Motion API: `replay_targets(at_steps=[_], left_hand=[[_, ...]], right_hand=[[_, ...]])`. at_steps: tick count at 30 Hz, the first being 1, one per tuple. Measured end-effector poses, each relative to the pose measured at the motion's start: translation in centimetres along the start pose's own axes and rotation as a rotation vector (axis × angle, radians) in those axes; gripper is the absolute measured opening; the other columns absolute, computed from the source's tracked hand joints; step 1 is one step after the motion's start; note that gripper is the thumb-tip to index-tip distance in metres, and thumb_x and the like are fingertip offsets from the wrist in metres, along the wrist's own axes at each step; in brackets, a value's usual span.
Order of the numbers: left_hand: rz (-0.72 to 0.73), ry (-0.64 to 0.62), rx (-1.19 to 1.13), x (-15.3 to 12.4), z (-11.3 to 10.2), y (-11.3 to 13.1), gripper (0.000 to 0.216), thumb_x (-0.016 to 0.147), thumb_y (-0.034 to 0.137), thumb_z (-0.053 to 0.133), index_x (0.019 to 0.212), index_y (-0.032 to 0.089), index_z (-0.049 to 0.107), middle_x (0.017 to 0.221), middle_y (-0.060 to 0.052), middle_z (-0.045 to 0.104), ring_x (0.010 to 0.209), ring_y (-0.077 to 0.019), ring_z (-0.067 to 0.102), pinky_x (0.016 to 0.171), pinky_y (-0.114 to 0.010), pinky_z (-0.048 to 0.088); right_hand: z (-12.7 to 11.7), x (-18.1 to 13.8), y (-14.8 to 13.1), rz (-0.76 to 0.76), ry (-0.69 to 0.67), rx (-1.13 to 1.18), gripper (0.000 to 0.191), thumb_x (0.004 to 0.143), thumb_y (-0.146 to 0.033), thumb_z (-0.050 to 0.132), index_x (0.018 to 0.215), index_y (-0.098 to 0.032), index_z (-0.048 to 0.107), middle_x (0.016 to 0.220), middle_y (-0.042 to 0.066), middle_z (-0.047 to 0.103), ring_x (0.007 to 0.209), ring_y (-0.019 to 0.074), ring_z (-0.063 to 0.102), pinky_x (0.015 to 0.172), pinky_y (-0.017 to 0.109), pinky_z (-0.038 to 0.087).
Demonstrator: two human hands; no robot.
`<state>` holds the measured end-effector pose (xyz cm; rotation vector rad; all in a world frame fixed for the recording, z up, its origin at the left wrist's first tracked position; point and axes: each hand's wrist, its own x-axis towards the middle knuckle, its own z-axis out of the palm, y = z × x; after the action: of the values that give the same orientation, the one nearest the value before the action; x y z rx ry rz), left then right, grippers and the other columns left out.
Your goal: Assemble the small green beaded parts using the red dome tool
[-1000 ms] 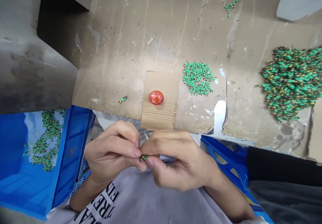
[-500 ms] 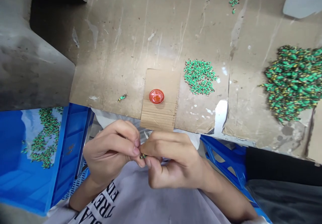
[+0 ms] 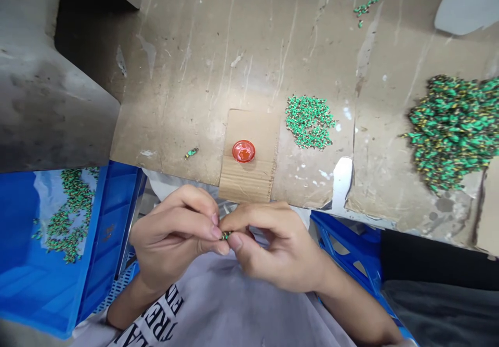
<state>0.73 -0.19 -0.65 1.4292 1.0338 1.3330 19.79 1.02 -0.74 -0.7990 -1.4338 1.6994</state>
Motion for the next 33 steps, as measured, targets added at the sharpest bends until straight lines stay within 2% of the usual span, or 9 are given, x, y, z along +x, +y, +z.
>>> replay_targets(at_steps=[4,8,12,18,23,29,33], left_hand=[[-0.061,-0.007,-0.017,-0.1,-0.1,0.1,0.018,0.088,0.025,0.091,0.08,0.016,0.077,0.082,0.001,0.067,0.065,-0.0084,0.069,0.06,-0.018,0.06],[-0.082,-0.023,-0.031,-0.1,-0.1,0.1,0.018,0.086,0.025,0.093,0.08,0.017,0.078,0.081,0.001,0.067,0.066,-0.0091,0.068,0.061,-0.019,0.059],[-0.106,-0.016,-0.074,-0.3,0.0,0.1,0.018,0.083,0.024,0.095,0.079,0.017,0.078,0.08,0.0,0.069,0.067,-0.0096,0.068,0.061,-0.019,0.058],[-0.165,-0.027,-0.096,-0.4,0.1,0.2,0.016,0.082,0.022,0.095,0.079,0.018,0.08,0.081,-0.001,0.07,0.069,-0.0107,0.069,0.061,-0.02,0.058],[-0.282,0.0,-0.154,-0.1,0.0,0.4,0.026,0.075,0.026,0.1,0.079,0.019,0.076,0.079,-0.001,0.07,0.07,-0.0135,0.068,0.062,-0.024,0.058],[-0.398,-0.034,-0.146,0.0,-0.5,0.6,0.032,0.074,0.031,0.101,0.072,0.019,0.072,0.077,-0.001,0.068,0.071,-0.0144,0.065,0.063,-0.026,0.055],[-0.409,-0.055,-0.154,0.2,-0.8,0.4,0.034,0.072,0.032,0.102,0.07,0.018,0.071,0.075,-0.001,0.067,0.07,-0.0141,0.064,0.061,-0.025,0.053]], right_hand=[[-0.7,0.1,-0.5,0.087,-0.114,-0.02,0.021,0.113,-0.032,0.055,0.106,-0.018,0.069,0.081,0.003,0.074,0.066,0.0122,0.066,0.061,0.021,0.054],[-1.1,0.4,-0.6,0.01,-0.21,-0.159,0.029,0.115,-0.032,0.049,0.099,-0.018,0.069,0.075,0.001,0.068,0.063,0.0117,0.061,0.06,0.022,0.049],[-0.6,0.6,-0.2,-0.084,-0.148,-0.154,0.032,0.114,-0.029,0.048,0.09,-0.019,0.067,0.069,-0.001,0.061,0.059,0.0107,0.05,0.056,0.022,0.043],[0.5,0.4,0.5,-0.127,-0.045,-0.082,0.031,0.111,-0.026,0.053,0.083,-0.019,0.066,0.065,-0.004,0.054,0.054,0.0099,0.039,0.05,0.023,0.035],[0.7,0.3,1.0,-0.134,-0.019,-0.053,0.031,0.111,-0.028,0.054,0.084,-0.019,0.068,0.064,-0.002,0.057,0.055,0.0117,0.041,0.052,0.025,0.038],[0.7,0.2,0.8,-0.106,-0.038,-0.069,0.025,0.106,-0.022,0.058,0.084,-0.02,0.07,0.063,-0.003,0.059,0.055,0.0117,0.041,0.053,0.025,0.04],[0.6,0.2,0.6,-0.061,-0.063,-0.111,0.02,0.099,-0.013,0.06,0.083,-0.02,0.069,0.063,-0.004,0.06,0.054,0.0104,0.044,0.053,0.023,0.04]])
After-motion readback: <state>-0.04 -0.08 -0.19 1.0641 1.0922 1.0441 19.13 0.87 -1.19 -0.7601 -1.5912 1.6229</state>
